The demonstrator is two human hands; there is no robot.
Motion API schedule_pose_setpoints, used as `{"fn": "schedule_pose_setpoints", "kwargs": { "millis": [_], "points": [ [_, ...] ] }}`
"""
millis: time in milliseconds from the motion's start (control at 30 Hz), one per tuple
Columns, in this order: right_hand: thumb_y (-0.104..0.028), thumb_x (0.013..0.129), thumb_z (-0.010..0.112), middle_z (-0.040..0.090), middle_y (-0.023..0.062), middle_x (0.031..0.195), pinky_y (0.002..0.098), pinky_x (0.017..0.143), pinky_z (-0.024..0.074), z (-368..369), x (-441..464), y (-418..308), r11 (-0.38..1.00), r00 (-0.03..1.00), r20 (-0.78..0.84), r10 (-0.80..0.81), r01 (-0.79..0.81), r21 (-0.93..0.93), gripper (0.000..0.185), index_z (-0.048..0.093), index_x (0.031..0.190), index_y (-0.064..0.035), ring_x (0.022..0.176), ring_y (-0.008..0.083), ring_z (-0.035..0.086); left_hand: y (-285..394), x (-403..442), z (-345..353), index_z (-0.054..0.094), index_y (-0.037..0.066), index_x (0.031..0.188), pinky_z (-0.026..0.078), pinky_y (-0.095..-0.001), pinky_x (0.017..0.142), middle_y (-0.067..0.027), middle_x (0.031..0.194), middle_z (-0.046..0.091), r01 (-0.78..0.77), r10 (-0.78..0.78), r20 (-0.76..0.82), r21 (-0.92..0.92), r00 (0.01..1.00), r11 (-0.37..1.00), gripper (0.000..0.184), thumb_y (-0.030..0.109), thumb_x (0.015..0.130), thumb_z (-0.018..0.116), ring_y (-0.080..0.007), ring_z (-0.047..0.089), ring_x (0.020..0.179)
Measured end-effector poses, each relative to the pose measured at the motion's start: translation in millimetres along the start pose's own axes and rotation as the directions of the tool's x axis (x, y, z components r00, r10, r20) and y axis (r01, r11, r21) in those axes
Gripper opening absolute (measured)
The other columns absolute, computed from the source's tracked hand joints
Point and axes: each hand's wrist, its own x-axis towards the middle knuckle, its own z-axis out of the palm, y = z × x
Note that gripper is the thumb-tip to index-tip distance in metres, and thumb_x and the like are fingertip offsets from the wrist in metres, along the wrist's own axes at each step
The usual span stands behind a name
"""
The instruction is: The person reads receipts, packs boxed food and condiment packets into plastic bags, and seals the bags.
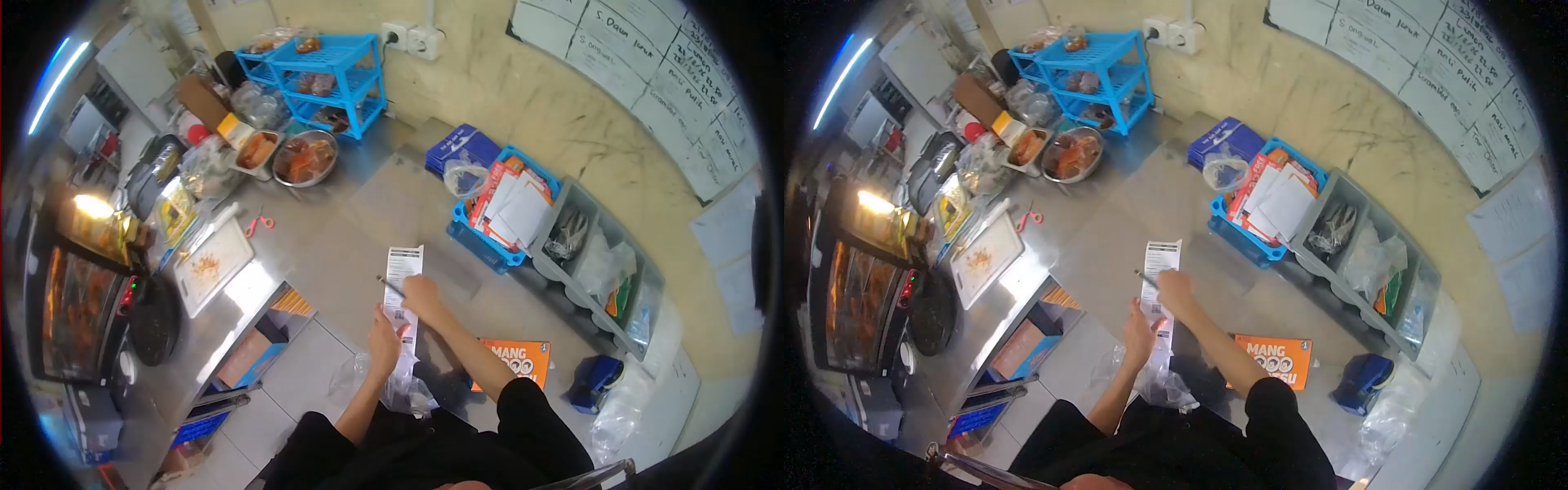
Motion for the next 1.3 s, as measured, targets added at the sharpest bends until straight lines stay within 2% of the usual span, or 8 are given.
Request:
{"fn": "schedule_pose_setpoints", "kwargs": {
  "millis": [200, 600, 767, 933, 1033, 1133, 1233, 1300],
  "points": [
    [-0.018, 0.063, 0.068, 0.064, 0.0136, 0.079, 0.0426, 0.068, 0.0499, -81.4, -39.5, 92.4, 0.904, 0.879, -0.250, 0.405, -0.345, 0.254, 0.022, 0.060, 0.080, -0.0070, 0.079, 0.0343, 0.062, 11.6, -4.4, -19.8, 0.031, 0.003, 0.122, 0.045, -0.0472, 0.067, -0.0261, 0.085, 0.061, -0.013, 0.016, 0.086, -0.035, 0.996, 0.999, 0.072, 0.020, 0.069, 0.076, -0.0450, 0.058, 0.078],
    [-0.035, 0.065, 0.073, 0.060, 0.0125, 0.093, 0.0410, 0.079, 0.0464, -17.8, 25.6, 9.3, 0.945, 0.975, -0.163, -0.153, 0.096, -0.314, 0.048, 0.060, 0.105, -0.0105, 0.093, 0.0311, 0.057, -6.2, -31.2, -7.2, 0.024, 0.005, 0.132, 0.047, -0.0422, 0.073, -0.0256, 0.098, 0.059, -0.113, 0.114, -0.174, 0.021, 0.978, 0.993, 0.088, 0.013, 0.064, 0.079, -0.0409, 0.059, 0.084],
    [-0.026, 0.068, 0.073, 0.060, 0.0137, 0.095, 0.0380, 0.073, 0.0469, -48.3, -139.3, -14.7, 0.738, 0.776, 0.111, -0.621, 0.531, 0.416, 0.033, 0.060, 0.090, -0.0052, 0.093, 0.0283, 0.057, 8.5, -97.0, -38.8, 0.038, 0.007, 0.131, 0.049, -0.0378, 0.071, -0.0196, 0.097, 0.063, -0.206, 0.100, -0.497, -0.163, 0.862, 0.965, 0.078, 0.006, 0.064, 0.076, -0.0332, 0.063, 0.082],
    [-0.013, 0.069, 0.076, 0.063, 0.0117, 0.098, 0.0347, 0.073, 0.0488, -94.6, -270.5, 58.0, 0.632, 0.901, -0.370, -0.228, 0.426, 0.647, 0.048, 0.054, 0.111, -0.0045, 0.080, 0.0229, 0.063, 82.9, -191.0, -71.4, 0.067, 0.002, 0.090, 0.050, -0.0306, 0.064, -0.0124, 0.083, 0.067, 0.003, 0.194, 0.607, -0.309, 0.771, 0.951, 0.021, 0.012, 0.072, 0.072, -0.0156, 0.064, 0.072],
    [-0.003, 0.069, 0.074, 0.063, 0.0108, 0.099, 0.0311, 0.066, 0.0496, -123.5, -281.8, 77.5, 0.069, 0.953, -0.259, 0.155, 0.251, 0.965, 0.057, 0.048, 0.120, -0.0066, 0.077, 0.0186, 0.062, 115.2, -214.5, -10.0, 0.065, 0.000, 0.091, 0.048, -0.0276, 0.056, -0.0091, 0.072, 0.065, 0.192, 0.157, 0.490, -0.587, 0.857, 0.787, 0.025, 0.020, 0.077, 0.070, -0.0121, 0.060, 0.062],
    [0.001, 0.073, 0.063, 0.059, 0.0152, 0.108, 0.0394, 0.076, 0.0470, -67.8, -246.7, 140.3, 0.799, 0.850, -0.460, 0.258, 0.080, 0.596, 0.051, 0.049, 0.121, -0.0097, 0.091, 0.0274, 0.061, 102.7, -209.6, 61.8, 0.061, -0.002, 0.094, 0.043, -0.0246, 0.046, -0.0071, 0.071, 0.064, 0.286, 0.048, 0.521, -0.541, 0.852, 0.791, 0.028, 0.019, 0.078, 0.069, -0.0093, 0.055, 0.053],
    [-0.010, 0.078, 0.059, 0.059, 0.0159, 0.110, 0.0425, 0.080, 0.0440, -78.2, -250.6, 126.5, 0.933, 0.675, -0.704, -0.220, -0.066, -0.355, 0.045, 0.049, 0.122, -0.0107, 0.098, 0.0288, 0.058, 102.2, -209.8, 88.5, 0.058, -0.003, 0.097, 0.039, -0.0223, 0.039, -0.0057, 0.071, 0.063, 0.308, -0.027, 0.533, -0.446, 0.846, 0.840, 0.029, 0.018, 0.079, 0.068, -0.0069, 0.050, 0.046],
    [-0.017, 0.080, 0.057, 0.058, 0.0156, 0.110, 0.0423, 0.083, 0.0426, -62.2, -237.8, 141.7, 0.930, 0.745, -0.577, -0.334, 0.161, -0.331, 0.042, 0.050, 0.121, -0.0115, 0.101, 0.0276, 0.057, 95.5, -219.9, 96.4, 0.056, -0.002, 0.097, 0.038, -0.0222, 0.038, -0.0056, 0.070, 0.062, 0.360, -0.074, 0.532, -0.458, 0.844, 0.813, 0.028, 0.017, 0.079, 0.068, -0.0068, 0.048, 0.044]
  ]
}}
